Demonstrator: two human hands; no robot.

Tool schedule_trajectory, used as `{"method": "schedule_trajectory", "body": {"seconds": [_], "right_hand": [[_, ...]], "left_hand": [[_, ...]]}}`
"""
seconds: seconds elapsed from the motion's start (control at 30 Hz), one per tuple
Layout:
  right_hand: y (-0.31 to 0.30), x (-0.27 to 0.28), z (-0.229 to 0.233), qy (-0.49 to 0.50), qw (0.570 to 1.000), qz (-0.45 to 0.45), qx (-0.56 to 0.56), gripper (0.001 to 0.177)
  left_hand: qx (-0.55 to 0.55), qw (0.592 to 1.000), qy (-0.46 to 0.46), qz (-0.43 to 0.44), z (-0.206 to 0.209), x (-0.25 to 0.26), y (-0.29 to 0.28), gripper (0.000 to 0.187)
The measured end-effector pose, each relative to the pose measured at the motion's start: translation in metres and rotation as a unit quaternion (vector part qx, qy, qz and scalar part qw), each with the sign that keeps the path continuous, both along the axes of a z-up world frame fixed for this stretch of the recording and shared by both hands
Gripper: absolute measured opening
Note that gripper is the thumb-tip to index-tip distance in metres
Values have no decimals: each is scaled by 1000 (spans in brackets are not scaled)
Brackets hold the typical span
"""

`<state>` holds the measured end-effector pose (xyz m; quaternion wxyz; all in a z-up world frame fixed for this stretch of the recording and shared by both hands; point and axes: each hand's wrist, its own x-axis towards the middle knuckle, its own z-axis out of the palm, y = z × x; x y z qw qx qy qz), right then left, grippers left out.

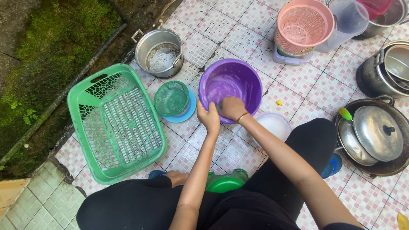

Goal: Washing various kitchen utensils and dishes by hand while sitting on a stool.

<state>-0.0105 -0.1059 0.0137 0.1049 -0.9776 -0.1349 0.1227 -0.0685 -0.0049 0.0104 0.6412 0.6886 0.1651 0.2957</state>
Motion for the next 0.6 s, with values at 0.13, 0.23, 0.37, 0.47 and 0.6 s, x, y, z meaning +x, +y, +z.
{"method": "schedule_trajectory", "body": {"seconds": [0.13,0.23,0.37,0.47,0.6], "right_hand": [[9,0,5,-60,973,-40,220,33],[-6,27,-20,-183,977,-108,-21,29],[-26,26,-46,-170,977,-121,-46,23],[-17,4,-56,-49,987,-125,-92,21],[-10,-14,-53,90,992,-50,-75,24]], "left_hand": [[-81,996,31,-20,13,-6,-14,26],[23,993,103,-53,2,-1,-6,28],[53,992,105,-52,9,-1,5,33],[41,997,49,-44,2,3,6,26],[63,996,64,-27,-9,4,-2,25]]}}
